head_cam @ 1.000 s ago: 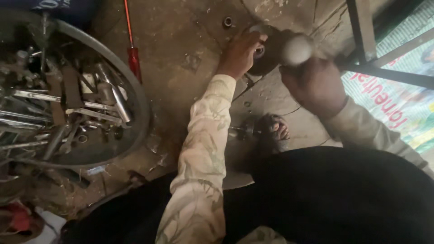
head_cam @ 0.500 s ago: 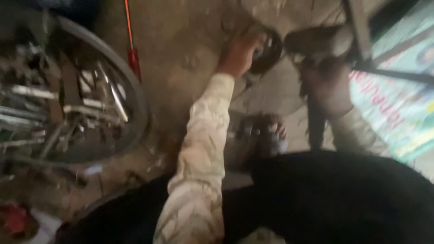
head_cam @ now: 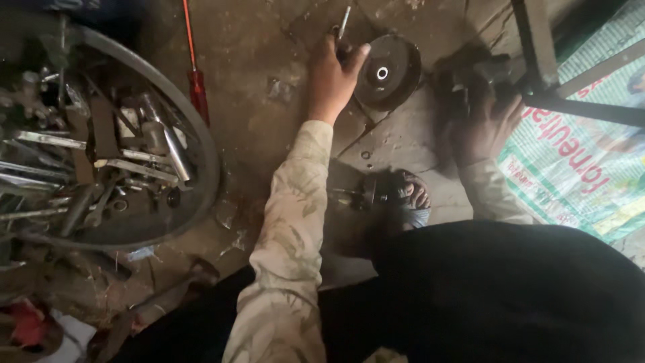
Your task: The person uses a hammer and a metal rod to drive a pin into a circular mechanical part. They repeatedly strike the pin, inspect the part, and handle other small components on the floor.
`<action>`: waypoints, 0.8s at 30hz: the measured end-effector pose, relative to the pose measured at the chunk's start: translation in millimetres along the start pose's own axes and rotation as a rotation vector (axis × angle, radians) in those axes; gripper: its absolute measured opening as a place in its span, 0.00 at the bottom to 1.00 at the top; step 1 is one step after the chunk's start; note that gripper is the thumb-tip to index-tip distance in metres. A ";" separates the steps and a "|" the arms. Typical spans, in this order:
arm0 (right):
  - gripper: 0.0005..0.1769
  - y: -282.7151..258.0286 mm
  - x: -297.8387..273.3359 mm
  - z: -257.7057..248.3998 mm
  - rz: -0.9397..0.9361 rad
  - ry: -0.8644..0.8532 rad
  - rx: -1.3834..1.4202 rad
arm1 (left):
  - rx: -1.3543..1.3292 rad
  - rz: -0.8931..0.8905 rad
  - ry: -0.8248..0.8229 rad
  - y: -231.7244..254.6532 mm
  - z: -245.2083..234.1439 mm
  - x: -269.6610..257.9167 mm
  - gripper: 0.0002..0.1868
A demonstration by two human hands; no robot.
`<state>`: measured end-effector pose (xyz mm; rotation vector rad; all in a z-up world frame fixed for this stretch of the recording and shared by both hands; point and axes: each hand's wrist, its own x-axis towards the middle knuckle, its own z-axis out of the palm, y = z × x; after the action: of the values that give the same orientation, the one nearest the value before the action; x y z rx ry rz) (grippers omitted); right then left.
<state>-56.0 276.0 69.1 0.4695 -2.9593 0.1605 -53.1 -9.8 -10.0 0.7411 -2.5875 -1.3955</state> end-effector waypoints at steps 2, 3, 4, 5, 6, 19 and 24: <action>0.23 -7.5 0.6 22.7 -0.029 -0.077 0.177 | -0.046 0.165 0.072 -0.2 4.0 -8.1 0.37; 0.26 -7.1 9.7 33.0 -0.046 -0.105 0.263 | -0.088 0.054 -0.005 2.8 4.3 -7.3 0.35; 0.26 -11.8 18.0 42.9 0.071 -0.277 0.376 | -0.129 -0.055 -0.084 6.0 0.2 -7.7 0.34; 0.28 -23.2 22.6 51.1 0.185 -0.451 0.493 | -0.166 -0.164 -0.163 9.4 -5.9 -8.9 0.32; 0.28 -30.2 23.9 50.8 0.175 -0.418 0.569 | -0.311 -0.156 -0.187 13.7 -11.2 -12.3 0.34; 0.27 -52.6 28.4 7.7 -0.186 -0.252 0.451 | -0.420 -0.214 -0.685 -41.9 -31.2 -29.3 0.31; 0.25 -56.5 30.2 7.9 -0.330 -0.331 0.485 | -0.152 -0.079 -0.526 -37.2 -23.0 -26.6 0.29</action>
<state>-67.6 212.5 70.6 1.1332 -3.0768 0.8448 -8.9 -31.9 -23.5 0.5107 -2.7885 -2.0170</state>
